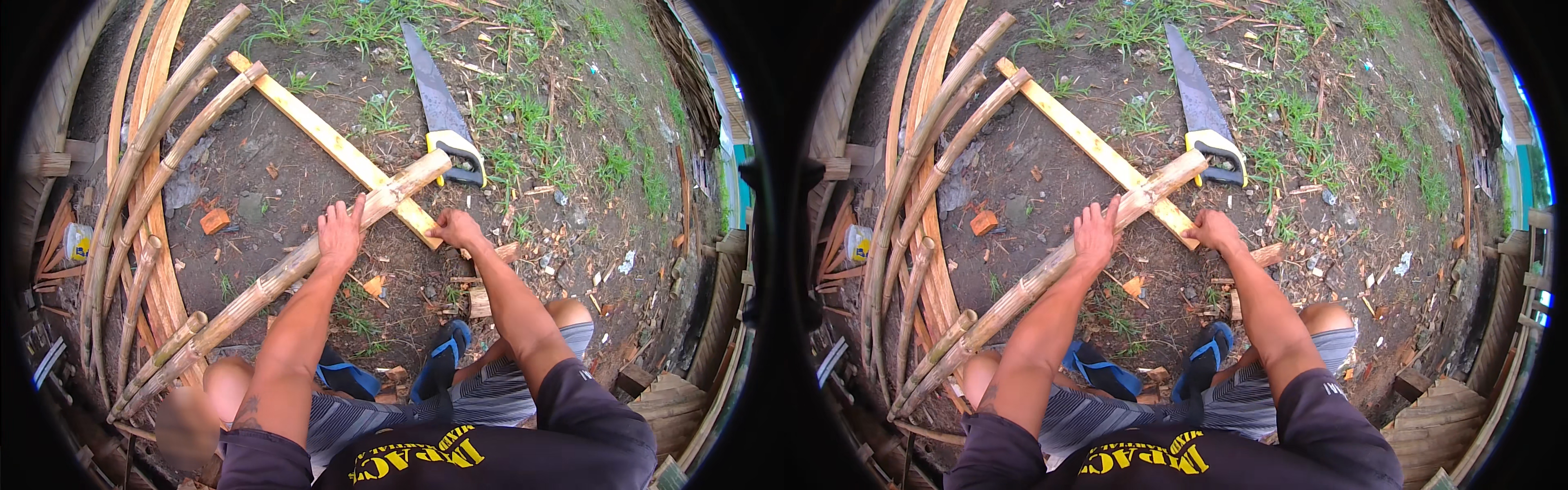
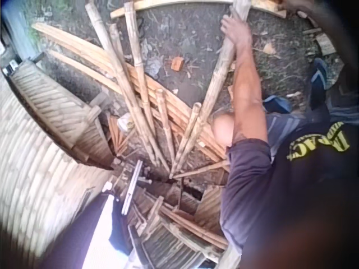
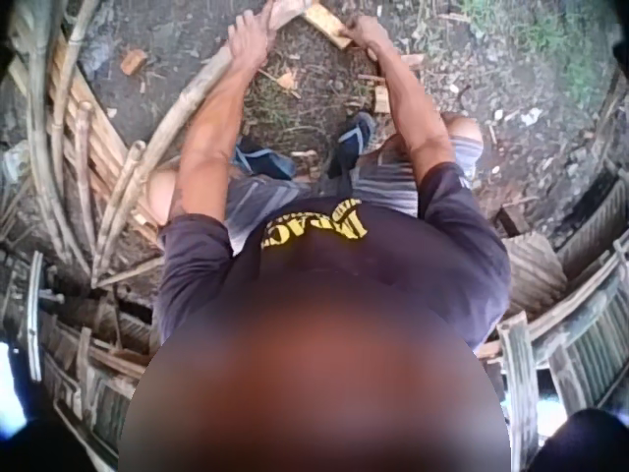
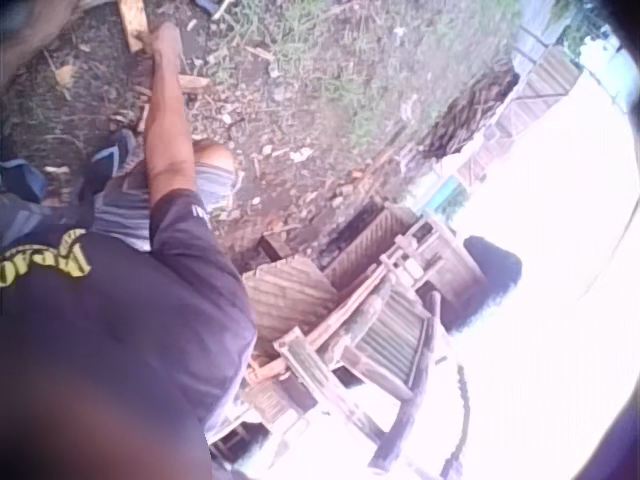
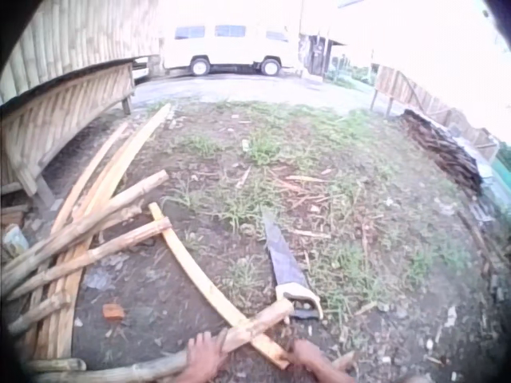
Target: The person repeatedly picks up long bamboo poles from a stack, carries them across the workshop, and drops them onto a pile. The person then squats and uses a hand saw to cut a short bamboo segment.
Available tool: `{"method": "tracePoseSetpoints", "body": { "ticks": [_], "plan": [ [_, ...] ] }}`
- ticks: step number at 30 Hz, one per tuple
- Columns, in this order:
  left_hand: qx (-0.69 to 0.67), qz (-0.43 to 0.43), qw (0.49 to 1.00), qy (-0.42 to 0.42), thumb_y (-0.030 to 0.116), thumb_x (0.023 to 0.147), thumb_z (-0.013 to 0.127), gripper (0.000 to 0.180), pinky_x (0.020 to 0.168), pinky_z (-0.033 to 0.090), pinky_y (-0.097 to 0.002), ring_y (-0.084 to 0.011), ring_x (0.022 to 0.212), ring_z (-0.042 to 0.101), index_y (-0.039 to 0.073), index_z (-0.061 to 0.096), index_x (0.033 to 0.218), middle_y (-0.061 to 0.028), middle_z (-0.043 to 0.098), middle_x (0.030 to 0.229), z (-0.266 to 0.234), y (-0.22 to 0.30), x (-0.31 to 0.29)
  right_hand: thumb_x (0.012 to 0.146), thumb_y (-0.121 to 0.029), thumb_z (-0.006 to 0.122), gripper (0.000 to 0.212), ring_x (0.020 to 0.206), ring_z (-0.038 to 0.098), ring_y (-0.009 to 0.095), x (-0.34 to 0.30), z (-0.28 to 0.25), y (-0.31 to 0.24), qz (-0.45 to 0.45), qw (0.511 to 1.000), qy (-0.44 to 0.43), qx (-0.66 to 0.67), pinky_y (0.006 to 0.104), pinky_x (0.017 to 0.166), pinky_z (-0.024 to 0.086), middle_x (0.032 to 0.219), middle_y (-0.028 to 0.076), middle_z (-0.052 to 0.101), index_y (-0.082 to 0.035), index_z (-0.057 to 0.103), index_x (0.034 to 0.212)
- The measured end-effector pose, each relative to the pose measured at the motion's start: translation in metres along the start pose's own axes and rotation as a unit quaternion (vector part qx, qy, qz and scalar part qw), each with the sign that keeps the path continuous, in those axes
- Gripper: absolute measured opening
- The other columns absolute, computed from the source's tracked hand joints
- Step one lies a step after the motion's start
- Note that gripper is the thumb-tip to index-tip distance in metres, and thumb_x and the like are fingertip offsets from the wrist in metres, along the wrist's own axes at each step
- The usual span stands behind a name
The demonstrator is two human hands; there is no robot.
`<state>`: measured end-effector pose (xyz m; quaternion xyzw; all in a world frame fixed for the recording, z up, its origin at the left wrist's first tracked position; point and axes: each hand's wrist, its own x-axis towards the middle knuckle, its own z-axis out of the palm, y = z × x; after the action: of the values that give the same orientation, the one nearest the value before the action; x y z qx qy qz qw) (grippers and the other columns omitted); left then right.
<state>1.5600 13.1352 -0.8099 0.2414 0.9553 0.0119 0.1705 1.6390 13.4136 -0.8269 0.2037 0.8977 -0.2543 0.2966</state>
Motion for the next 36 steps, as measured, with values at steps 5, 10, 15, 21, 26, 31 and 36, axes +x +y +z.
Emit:
{"method": "tracePoseSetpoints", "body": {
  "ticks": [5, 10, 15, 21, 26, 31, 36],
  "plan": [
    [-0.011, -0.039, 0.999, -0.003, 0.032, 0.083, 0.078, 0.090, 0.107, 0.035, -0.0583, -0.0313, 0.125, 0.047, 0.023, 0.026, 0.156, -0.0125, 0.049, 0.129, -0.002, 0.016, 0.002, 0.086, -0.002, 0.055, 0.047, 0.120, 0.056, 0.039, 0.056, -0.031, 0.016, -0.089, 0.957, 0.275, -0.036, 0.0457, 0.100, 0.048, 0.135, 0.019, 0.054, -0.005, 0.052, 0.133],
    [-0.084, -0.116, 0.990, -0.015, 0.033, 0.091, 0.069, 0.082, 0.115, 0.025, -0.0629, -0.0318, 0.136, 0.041, 0.022, 0.022, 0.158, -0.0112, 0.045, 0.143, -0.008, 0.024, -0.005, 0.082, -0.007, 0.066, 0.074, 0.141, 0.038, 0.030, 0.088, -0.028, 0.020, -0.117, 0.963, 0.110, -0.217, 0.0506, 0.112, 0.035, 0.151, 0.009, 0.042, -0.008, 0.036, 0.149],
    [-0.115, -0.136, 0.983, -0.045, 0.024, 0.094, 0.065, 0.073, 0.116, 0.025, -0.0641, -0.0306, 0.138, 0.041, 0.022, 0.026, 0.156, -0.0099, 0.046, 0.143, -0.010, 0.028, -0.018, 0.082, -0.009, 0.067, 0.053, 0.117, 0.055, 0.040, 0.084, -0.044, 0.051, -0.016, 0.960, 0.128, -0.250, 0.0517, 0.099, 0.045, 0.124, 0.016, 0.057, -0.015, 0.050, 0.131],
    [-0.105, -0.177, 0.976, -0.070, 0.018, 0.092, 0.065, 0.066, 0.116, 0.028, -0.0612, -0.0308, 0.137, 0.044, 0.019, 0.035, 0.150, -0.0100, 0.049, 0.141, -0.007, 0.032, -0.017, 0.080, -0.001, 0.061, 0.046, 0.110, 0.056, 0.042, 0.069, -0.069, 0.093, -0.134, 0.947, 0.242, -0.164, 0.0518, 0.095, 0.044, 0.119, 0.016, 0.060, -0.009, 0.052, 0.124],
    [-0.067, -0.016, 0.994, -0.087, 0.024, 0.091, 0.066, 0.079, 0.108, 0.042, -0.0534, -0.0389, 0.125, 0.053, 0.015, 0.020, 0.155, -0.0187, 0.046, 0.141, -0.018, 0.021, 0.006, 0.085, -0.023, 0.072, 0.027, 0.084, 0.065, 0.043, 0.023, -0.092, 0.055, -0.128, 0.919, 0.362, 0.089, 0.0485, 0.071, 0.051, 0.088, 0.020, 0.069, -0.006, 0.059, 0.101],
    [-0.032, 0.140, 0.984, -0.109, 0.029, 0.089, 0.069, 0.094, 0.091, 0.055, -0.0496, -0.0422, 0.105, 0.063, 0.018, 0.007, 0.159, -0.0213, 0.045, 0.133, -0.028, 0.011, 0.025, 0.087, -0.025, 0.074, 0.025, 0.063, 0.061, 0.015, -0.072, -0.076, -0.030, -0.138, 0.808, 0.462, 0.340, 0.0334, 0.060, 0.048, 0.072, 0.007, 0.064, -0.004, 0.062, 0.091],
    [-0.004, 0.177, 0.980, -0.089, 0.030, 0.083, 0.074, 0.099, 0.087, 0.056, -0.0490, -0.0409, 0.099, 0.064, 0.022, 0.011, 0.158, -0.0208, 0.048, 0.118, -0.020, 0.006, 0.041, 0.080, -0.003, 0.069, 0.015, 0.068, 0.064, 0.011, -0.138, 0.012, -0.089, -0.128, 0.782, 0.394, 0.466, 0.0289, 0.062, 0.051, 0.076, 0.008, 0.068, -0.001, 0.060, 0.092]
  ]
}}
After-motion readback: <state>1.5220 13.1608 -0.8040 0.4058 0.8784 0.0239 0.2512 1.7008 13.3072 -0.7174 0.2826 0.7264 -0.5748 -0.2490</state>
